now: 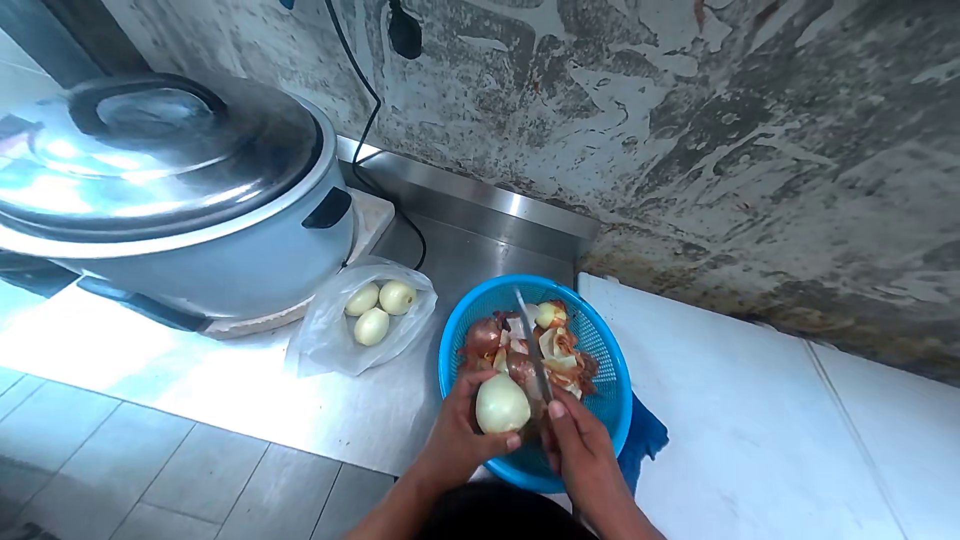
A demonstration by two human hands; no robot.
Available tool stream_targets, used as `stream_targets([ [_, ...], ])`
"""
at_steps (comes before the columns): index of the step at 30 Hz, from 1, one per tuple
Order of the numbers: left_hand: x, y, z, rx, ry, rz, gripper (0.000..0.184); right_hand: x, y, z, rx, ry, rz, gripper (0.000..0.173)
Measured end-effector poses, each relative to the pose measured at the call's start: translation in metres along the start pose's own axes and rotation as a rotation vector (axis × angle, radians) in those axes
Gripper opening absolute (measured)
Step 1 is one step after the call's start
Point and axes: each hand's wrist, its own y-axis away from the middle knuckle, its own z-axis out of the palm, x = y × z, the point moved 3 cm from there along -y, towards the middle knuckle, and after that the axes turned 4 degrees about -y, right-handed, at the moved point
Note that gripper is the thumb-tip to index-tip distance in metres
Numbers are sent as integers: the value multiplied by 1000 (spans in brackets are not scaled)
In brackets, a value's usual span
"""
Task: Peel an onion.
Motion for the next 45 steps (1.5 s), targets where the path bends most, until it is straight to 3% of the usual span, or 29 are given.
stream_targets([
  [4,3,1,1,-48,17,-32,80,12,-10,-13,43,0,125,43],
  [7,2,-4,0,-20,49,-74,81,4,-5,-13,-25,63,146,55],
  [10,4,-6,0,-22,60,-95,81,-11,2,-11,-197,177,24,67],
  [14,5,-7,1,-77,110,-94,79,-15,6,-7,-307,346,-111,67],
  [26,5,-8,-2,-166,128,-90,77,-9,4,-11,-265,336,-135,61],
  [33,4,-11,-3,-246,116,-68,72,-1,-1,-12,-231,120,-7,46],
  [38,4,-9,-5,-288,88,-87,77,9,-15,-22,-107,40,153,39],
  [42,1,-9,-7,-234,175,-171,83,11,-15,-30,-116,104,248,45],
  [45,-2,-10,-7,-194,247,-193,78,-1,-6,-29,-190,149,144,63],
])
